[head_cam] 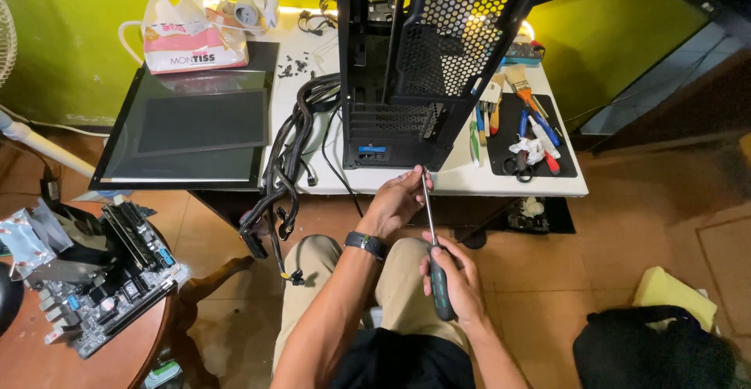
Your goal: The person is preparing a PC case for PSU installation by removing screws and organizing cables.
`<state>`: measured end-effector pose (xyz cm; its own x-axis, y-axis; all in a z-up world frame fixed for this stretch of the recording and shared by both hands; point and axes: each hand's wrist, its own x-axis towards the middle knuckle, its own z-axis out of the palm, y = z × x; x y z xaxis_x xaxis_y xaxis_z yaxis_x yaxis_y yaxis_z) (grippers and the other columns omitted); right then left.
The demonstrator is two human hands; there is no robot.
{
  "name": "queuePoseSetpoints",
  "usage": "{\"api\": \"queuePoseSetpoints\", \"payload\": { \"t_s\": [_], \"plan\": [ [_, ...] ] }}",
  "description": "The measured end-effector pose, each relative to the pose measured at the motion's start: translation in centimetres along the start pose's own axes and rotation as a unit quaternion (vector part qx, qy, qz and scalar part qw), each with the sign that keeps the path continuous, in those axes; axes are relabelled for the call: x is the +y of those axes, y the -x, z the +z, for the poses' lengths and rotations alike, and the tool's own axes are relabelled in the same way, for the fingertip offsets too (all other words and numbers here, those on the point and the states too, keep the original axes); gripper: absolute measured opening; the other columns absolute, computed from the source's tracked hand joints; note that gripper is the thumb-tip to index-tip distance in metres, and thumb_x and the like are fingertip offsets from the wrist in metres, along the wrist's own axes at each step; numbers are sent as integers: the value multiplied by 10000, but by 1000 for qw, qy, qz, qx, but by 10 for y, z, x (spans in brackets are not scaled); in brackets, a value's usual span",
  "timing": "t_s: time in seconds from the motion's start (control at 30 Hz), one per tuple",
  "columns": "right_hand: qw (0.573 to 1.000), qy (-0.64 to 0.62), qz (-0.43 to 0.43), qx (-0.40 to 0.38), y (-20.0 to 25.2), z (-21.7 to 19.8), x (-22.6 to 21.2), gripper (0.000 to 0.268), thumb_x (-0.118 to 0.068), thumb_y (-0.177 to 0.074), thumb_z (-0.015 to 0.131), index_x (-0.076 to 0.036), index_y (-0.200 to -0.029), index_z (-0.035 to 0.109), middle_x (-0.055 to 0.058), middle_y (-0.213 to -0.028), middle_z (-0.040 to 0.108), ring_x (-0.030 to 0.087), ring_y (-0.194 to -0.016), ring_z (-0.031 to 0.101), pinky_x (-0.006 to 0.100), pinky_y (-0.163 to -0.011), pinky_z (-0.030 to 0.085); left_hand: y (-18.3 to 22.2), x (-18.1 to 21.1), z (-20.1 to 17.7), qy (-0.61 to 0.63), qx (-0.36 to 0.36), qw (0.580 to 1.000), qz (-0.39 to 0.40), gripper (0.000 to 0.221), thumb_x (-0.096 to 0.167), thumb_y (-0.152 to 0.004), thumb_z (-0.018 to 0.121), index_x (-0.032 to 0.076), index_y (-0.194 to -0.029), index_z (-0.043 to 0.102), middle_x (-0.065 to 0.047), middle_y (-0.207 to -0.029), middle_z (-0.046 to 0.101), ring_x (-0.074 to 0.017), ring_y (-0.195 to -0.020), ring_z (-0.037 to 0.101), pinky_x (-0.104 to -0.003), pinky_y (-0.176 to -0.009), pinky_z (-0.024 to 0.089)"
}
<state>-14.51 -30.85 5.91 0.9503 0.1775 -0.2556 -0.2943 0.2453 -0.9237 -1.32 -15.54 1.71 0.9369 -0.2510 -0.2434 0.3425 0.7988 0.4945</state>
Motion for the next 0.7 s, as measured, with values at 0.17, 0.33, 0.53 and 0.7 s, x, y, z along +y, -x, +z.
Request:
{"api": "queuePoseSetpoints", "payload": {
  "t_s": [0.17, 0.33, 0.53, 0.7],
  "plan": [
    [1000, -4, -6, 29, 0, 7, -7, 434, -158, -976, 588, 45, -1358, 632, 194, -701, 616, 230, -449, 530, 303, -454, 468, -6, -5, 17, 26, 29, 999, -3, 121, 174, -1009, 654, 59, -1034, 680, -60, -927, 714, -113, -787, 658, -165, -555, 432],
    [998, 6, -4, 60, -1, 8, -18, 445, -166, -966, 610, 14, -1372, 642, 192, -721, 623, 213, -490, 529, 303, -458, 497, -17, -8, 25, 41, 52, 998, -7, 140, 118, -1012, 631, 51, -1129, 671, -77, -986, 731, -136, -842, 695, -164, -568, 423],
    [997, 40, -16, 61, -3, 9, -26, 438, -179, -966, 614, 11, -1358, 653, 173, -695, 616, 197, -461, 511, 287, -445, 476, -18, 2, 32, 16, 63, 997, -34, 89, 201, -987, 676, 122, -1029, 682, -45, -939, 736, -101, -809, 669, -177, -583, 414],
    [994, 80, -7, 69, -5, 13, -33, 433, -199, -972, 599, -26, -1364, 658, 155, -689, 618, 198, -450, 515, 288, -451, 462, -21, 7, 34, 51, 80, 995, -40, 107, 147, -955, 705, 89, -1039, 672, -78, -982, 732, -124, -832, 687, -165, -573, 477]
  ]
}}
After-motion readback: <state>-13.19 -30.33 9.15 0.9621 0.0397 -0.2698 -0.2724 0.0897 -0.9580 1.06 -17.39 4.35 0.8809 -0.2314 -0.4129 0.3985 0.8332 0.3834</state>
